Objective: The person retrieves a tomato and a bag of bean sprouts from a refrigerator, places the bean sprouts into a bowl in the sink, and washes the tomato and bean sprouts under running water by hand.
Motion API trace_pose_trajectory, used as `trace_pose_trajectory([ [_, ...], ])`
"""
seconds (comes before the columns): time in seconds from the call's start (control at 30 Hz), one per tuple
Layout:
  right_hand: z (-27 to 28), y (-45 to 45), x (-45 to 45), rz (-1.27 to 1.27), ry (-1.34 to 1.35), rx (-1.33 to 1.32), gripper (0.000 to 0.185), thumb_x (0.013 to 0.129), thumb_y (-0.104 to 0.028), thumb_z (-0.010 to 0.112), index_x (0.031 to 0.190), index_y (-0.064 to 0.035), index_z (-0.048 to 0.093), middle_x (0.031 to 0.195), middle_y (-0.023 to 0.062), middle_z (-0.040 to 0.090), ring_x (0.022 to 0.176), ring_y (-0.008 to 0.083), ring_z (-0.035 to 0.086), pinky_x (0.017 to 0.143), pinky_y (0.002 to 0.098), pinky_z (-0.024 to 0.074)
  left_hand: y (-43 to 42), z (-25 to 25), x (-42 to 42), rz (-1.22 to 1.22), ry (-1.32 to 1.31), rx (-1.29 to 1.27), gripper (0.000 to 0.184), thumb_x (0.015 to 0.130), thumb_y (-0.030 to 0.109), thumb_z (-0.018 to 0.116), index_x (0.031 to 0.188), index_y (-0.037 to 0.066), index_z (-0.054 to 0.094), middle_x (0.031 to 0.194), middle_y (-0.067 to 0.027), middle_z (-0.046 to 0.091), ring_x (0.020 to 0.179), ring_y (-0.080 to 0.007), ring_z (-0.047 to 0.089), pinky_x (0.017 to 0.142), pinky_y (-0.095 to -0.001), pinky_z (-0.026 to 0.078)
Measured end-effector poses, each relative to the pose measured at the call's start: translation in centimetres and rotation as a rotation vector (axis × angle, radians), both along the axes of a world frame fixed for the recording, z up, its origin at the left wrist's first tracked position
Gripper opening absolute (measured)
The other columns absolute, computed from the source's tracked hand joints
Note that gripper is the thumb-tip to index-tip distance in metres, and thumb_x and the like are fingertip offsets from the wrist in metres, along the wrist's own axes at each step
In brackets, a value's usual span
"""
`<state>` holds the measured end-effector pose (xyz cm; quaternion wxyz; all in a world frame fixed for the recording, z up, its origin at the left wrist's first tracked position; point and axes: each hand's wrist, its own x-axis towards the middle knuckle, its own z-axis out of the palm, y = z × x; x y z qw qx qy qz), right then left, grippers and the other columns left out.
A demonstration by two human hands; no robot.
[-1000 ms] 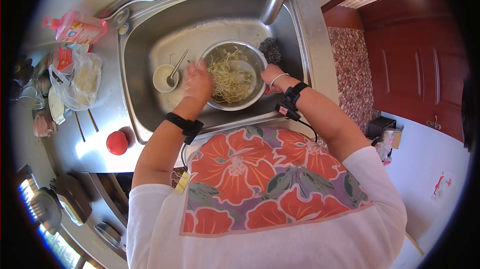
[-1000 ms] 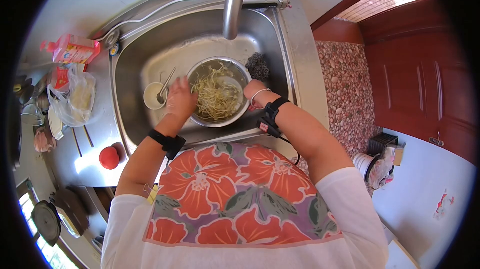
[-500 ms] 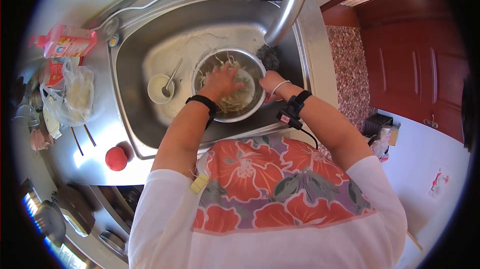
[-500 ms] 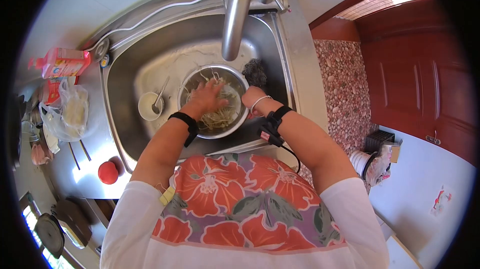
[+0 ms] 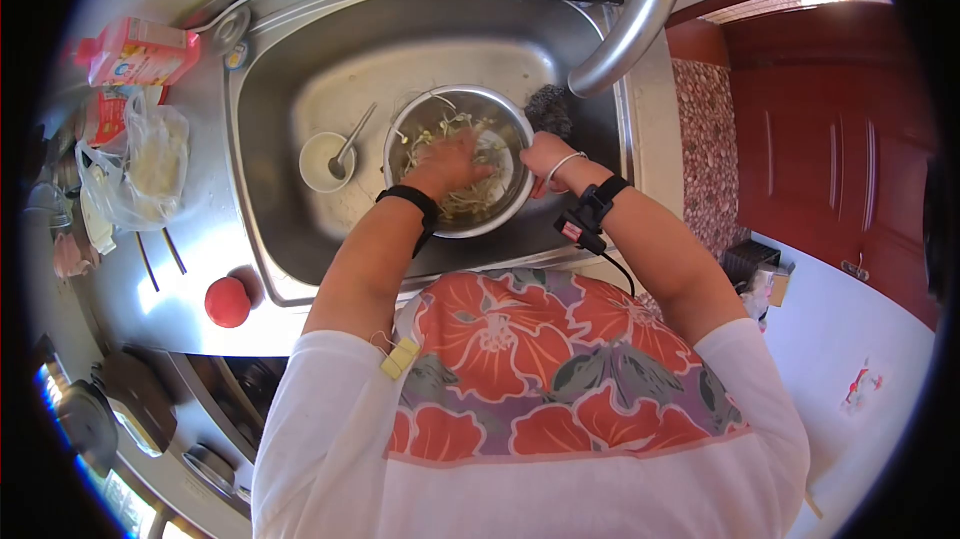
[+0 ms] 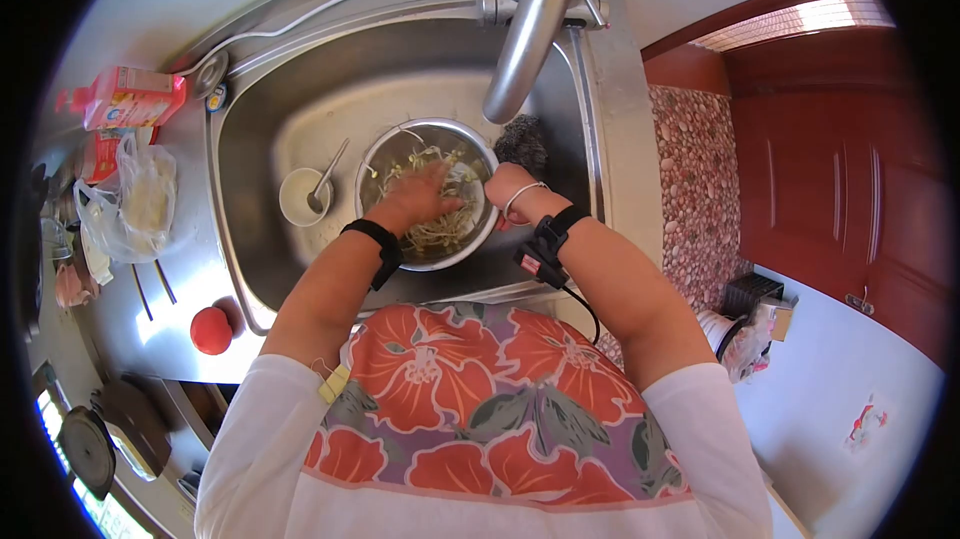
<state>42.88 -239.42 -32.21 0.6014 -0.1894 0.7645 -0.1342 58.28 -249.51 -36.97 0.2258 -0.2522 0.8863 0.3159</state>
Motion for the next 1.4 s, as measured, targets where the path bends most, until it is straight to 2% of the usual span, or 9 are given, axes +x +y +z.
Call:
trace_pose_trajectory([
  [0.23, 1.2, -1.1, 0.1, 0.021, -0.016, 0.028, 0.030, 0.076, -0.009, 0.042, 0.086, 0.0182, 0.051, 0.064, 0.0252, 0.059, 0.052, 0.0316, 0.062, 0.040, 0.0385, 0.0508, -0.2, 1.5, -0.1, -0.043, -0.128, 0.085, 0.074, 0.078, 0.054, 0.050, 0.131, 0.006, 0.031, 0.137, -0.0104, 0.031, 0.124, -0.0296, 0.032, 0.099, -0.0466, 0.029],
  [0.43, 0.6, -1.2, -0.1, 0.021, -0.018, 0.034, 0.029, 0.075, -0.008, 0.042, 0.086, 0.0179, 0.051, 0.065, 0.0253, 0.059, 0.052, 0.0314, 0.062, 0.040, 0.0382, 0.0508, -0.1, 0.9, 0.2, -0.006, -0.114, 0.084, 0.073, 0.079, 0.055, 0.048, 0.130, 0.005, 0.032, 0.135, -0.0129, 0.034, 0.122, -0.0307, 0.035, 0.099, -0.0425, 0.030],
  [0.53, 0.8, -1.3, -0.1, 0.016, -0.020, 0.037, 0.029, 0.075, -0.007, 0.042, 0.086, 0.0177, 0.051, 0.064, 0.0254, 0.059, 0.051, 0.0315, 0.062, 0.040, 0.0382, 0.0508, -0.1, -1.6, 0.7, 0.049, -0.081, 0.106, 0.074, 0.076, 0.056, 0.051, 0.128, 0.006, 0.036, 0.133, -0.0132, 0.037, 0.122, -0.0299, 0.037, 0.096, -0.0490, 0.030],
  [0.67, 1.0, -1.3, -0.1, -0.002, -0.041, 0.037, 0.028, 0.075, -0.007, 0.041, 0.086, 0.0172, 0.052, 0.065, 0.0254, 0.059, 0.051, 0.0316, 0.062, 0.042, 0.0396, 0.0512, 0.1, -1.6, 0.7, 0.027, -0.101, 0.114, 0.073, 0.077, 0.055, 0.051, 0.130, 0.008, 0.034, 0.133, -0.0133, 0.037, 0.121, -0.0306, 0.037, 0.098, -0.0481, 0.029],
  [0.93, 0.8, -1.8, 0.1, -0.009, -0.007, 0.055, 0.026, 0.076, -0.004, 0.039, 0.086, 0.0139, 0.056, 0.064, 0.0240, 0.059, 0.049, 0.0328, 0.061, 0.040, 0.0417, 0.0488, 1.6, 7.8, 0.1, -0.177, -0.206, -0.143, 0.063, 0.078, 0.046, 0.055, 0.129, 0.015, 0.037, 0.132, -0.0119, 0.037, 0.121, -0.0348, 0.036, 0.097, -0.0514, 0.029],
  [1.03, 2.0, -2.3, 0.1, 0.061, 0.004, 0.127, 0.027, 0.076, -0.005, 0.039, 0.086, 0.0138, 0.056, 0.064, 0.0239, 0.059, 0.049, 0.0325, 0.061, 0.039, 0.0410, 0.0481, 0.7, 8.7, -0.2, -0.222, -0.257, 0.059, 0.061, 0.078, 0.045, 0.054, 0.131, 0.019, 0.036, 0.136, -0.0117, 0.032, 0.123, -0.0334, 0.032, 0.098, -0.0524, 0.028],
  [1.13, 2.8, -2.5, 0.1, 0.058, -0.010, 0.123, 0.026, 0.075, -0.007, 0.041, 0.084, 0.0144, 0.054, 0.064, 0.0232, 0.059, 0.051, 0.0301, 0.062, 0.041, 0.0388, 0.0499, 0.0, 6.2, -0.2, -0.102, -0.002, -0.200, 0.060, 0.079, 0.045, 0.053, 0.131, 0.021, 0.036, 0.135, -0.0128, 0.032, 0.124, -0.0336, 0.031, 0.098, -0.0518, 0.027],
  [1.23, 1.2, -2.2, 0.0, 0.032, -0.035, 0.055, 0.026, 0.075, -0.007, 0.041, 0.083, 0.0143, 0.054, 0.064, 0.0228, 0.059, 0.051, 0.0295, 0.062, 0.041, 0.0383, 0.0498, -1.8, 4.1, 0.1, -0.107, 0.116, -0.214, 0.060, 0.080, 0.046, 0.051, 0.131, 0.018, 0.036, 0.134, -0.0138, 0.034, 0.125, -0.0345, 0.029, 0.099, -0.0511, 0.026],
  [1.4, 0.8, -2.5, -0.2, 0.053, -0.021, 0.080, 0.027, 0.075, -0.007, 0.041, 0.084, 0.0149, 0.054, 0.064, 0.0230, 0.059, 0.051, 0.0297, 0.062, 0.041, 0.0383, 0.0501, -3.6, 1.8, 0.8, -0.058, -0.062, -0.056, 0.065, 0.082, 0.048, 0.048, 0.134, 0.014, 0.031, 0.137, -0.0141, 0.030, 0.128, -0.0334, 0.025, 0.101, -0.0474, 0.025],
])
